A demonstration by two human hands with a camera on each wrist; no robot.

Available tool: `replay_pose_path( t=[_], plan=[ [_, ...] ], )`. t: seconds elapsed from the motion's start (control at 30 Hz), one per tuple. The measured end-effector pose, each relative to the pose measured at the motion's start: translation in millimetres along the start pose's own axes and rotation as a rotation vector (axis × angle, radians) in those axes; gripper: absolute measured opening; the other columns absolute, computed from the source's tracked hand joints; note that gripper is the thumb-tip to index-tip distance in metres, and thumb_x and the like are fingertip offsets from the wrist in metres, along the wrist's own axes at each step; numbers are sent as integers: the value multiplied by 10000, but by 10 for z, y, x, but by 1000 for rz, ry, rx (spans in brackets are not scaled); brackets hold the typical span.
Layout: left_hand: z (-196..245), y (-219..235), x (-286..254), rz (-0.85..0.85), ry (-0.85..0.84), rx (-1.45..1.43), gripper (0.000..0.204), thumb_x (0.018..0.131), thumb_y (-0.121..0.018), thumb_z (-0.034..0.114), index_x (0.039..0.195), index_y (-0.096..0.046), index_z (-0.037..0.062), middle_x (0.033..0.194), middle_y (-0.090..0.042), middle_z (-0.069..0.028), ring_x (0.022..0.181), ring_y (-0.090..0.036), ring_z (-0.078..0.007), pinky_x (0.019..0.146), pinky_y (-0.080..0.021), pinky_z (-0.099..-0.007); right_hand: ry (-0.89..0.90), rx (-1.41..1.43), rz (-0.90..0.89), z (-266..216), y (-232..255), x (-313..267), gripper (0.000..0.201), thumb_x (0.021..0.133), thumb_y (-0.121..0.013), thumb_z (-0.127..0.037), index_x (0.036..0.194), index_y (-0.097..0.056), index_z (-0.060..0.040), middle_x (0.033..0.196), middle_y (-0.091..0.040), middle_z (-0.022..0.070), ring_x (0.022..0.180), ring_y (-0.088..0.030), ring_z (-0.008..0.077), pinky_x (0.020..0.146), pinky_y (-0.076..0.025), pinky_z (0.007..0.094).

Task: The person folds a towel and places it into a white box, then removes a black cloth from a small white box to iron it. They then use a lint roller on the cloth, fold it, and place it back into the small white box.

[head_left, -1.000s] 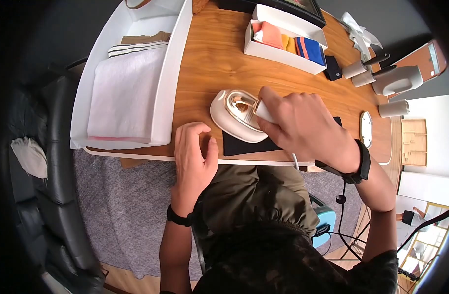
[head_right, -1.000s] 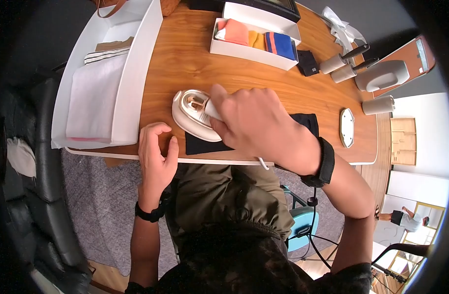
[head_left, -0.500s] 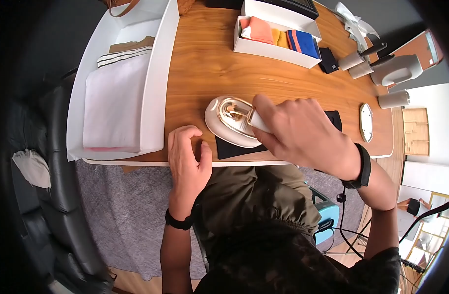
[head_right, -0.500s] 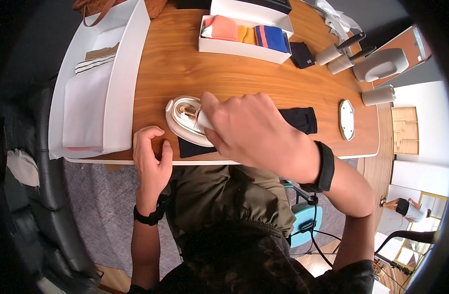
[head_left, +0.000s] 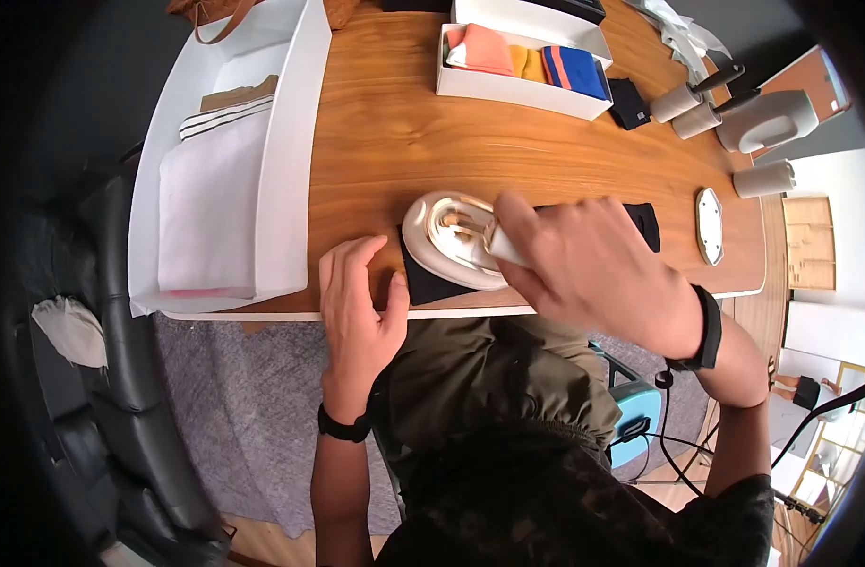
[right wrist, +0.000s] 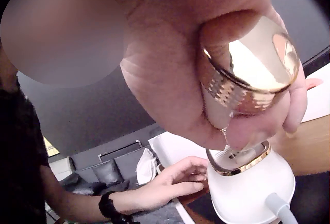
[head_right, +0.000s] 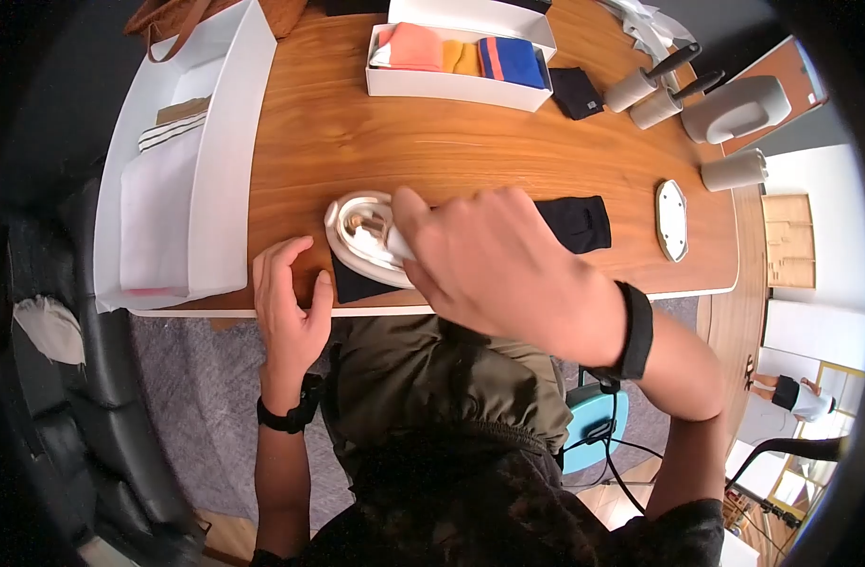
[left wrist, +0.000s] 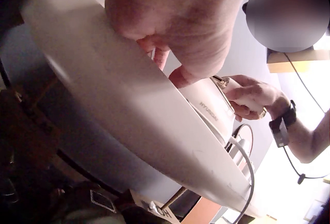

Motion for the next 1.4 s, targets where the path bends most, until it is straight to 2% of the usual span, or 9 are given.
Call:
replay_pose_path(
  t=[0.13, 0.43, 0.5, 0.63, 0.73, 0.87, 1.23, 1.33, 1.4],
  plan=[
    [18, -10, 2, -25, -1, 11, 435, 867, -697, 39, 1291, -604, 6, 1251, -652, -178, 1181, -577, -382, 1016, -478, -478, 28, 48, -116, -46, -60, -177, 249, 943, -669, -176, 1024, -537, 18, 555, -594, 115, 532, -654, 334, 492, -475, 415],
    [46, -52, 13, -61, -41, 55, 438, 861, -717, 84, 1290, -651, 29, 1318, -640, -132, 1234, -558, -354, 1052, -459, -471, -75, 0, 37, 153, 12, 8, 299, 905, -714, -196, 984, -497, -6, 575, -588, 167, 582, -633, 422, 534, -467, 492],
    [50, -32, 1, -64, -32, 61, 429, 863, -718, 87, 1286, -669, 35, 1330, -635, -125, 1242, -553, -350, 1053, -458, -468, 6, 16, -60, 58, 9, -88, 279, 946, -692, -225, 999, -548, 8, 569, -612, 114, 534, -661, 326, 500, -481, 406],
    [62, -59, -11, -82, -39, 121, 381, 867, -724, 104, 1246, -725, 64, 1354, -625, -95, 1261, -542, -332, 1061, -451, -462, 44, 12, -131, 26, -69, -217, 298, 930, -706, -218, 1026, -552, 20, 552, -601, 115, 525, -656, 319, 495, -477, 407],
    [72, -86, -3, -82, -54, 135, 361, 870, -728, 112, 1229, -739, 76, 1364, -626, -82, 1270, -542, -325, 1069, -446, -459, 29, -12, -13, 110, 28, -128, 321, 924, -709, -226, 1062, -555, 19, 582, -618, 115, 520, -654, 303, 487, -469, 395],
    [83, -74, -4, -103, -65, 144, 335, 885, -726, 112, 1219, -749, 89, 1394, -642, -61, 1286, -549, -317, 1079, -442, -455, -124, -19, -7, 279, -18, 18, 323, 912, -724, -214, 1031, -503, -11, 605, -607, 176, 616, -647, 418, 561, -482, 490],
    [105, -87, 1, -146, -98, 177, 285, 911, -702, 111, 1187, -768, 91, 1392, -682, -30, 1300, -561, -306, 1081, -429, -456, 5, -20, -92, 142, -36, -151, 285, 930, -697, -209, 1063, -568, 7, 615, -640, 138, 567, -665, 339, 519, -487, 420],
    [106, -85, -1, -142, -98, 181, 291, 910, -702, 113, 1192, -768, 93, 1400, -678, -27, 1305, -560, -304, 1080, -429, -457, -77, -9, -14, 285, -45, -61, 297, 903, -712, -196, 1004, -501, -14, 601, -599, 186, 620, -638, 435, 563, -475, 511],
    [114, -72, -1, -142, -90, 172, 292, 910, -703, 116, 1194, -766, 94, 1401, -677, -27, 1305, -560, -303, 1081, -430, -457, -52, -68, 14, 300, -35, -25, 298, 926, -700, -220, 1068, -561, 2, 603, -630, 133, 561, -666, 325, 519, -491, 417]
  ],
)
Point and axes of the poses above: each hand's wrist, its own x-axis towards the middle knuckle, its own y-axis out of the back of the hand, z = x × y, the point moved 6 cm from there along x, towards the middle knuckle
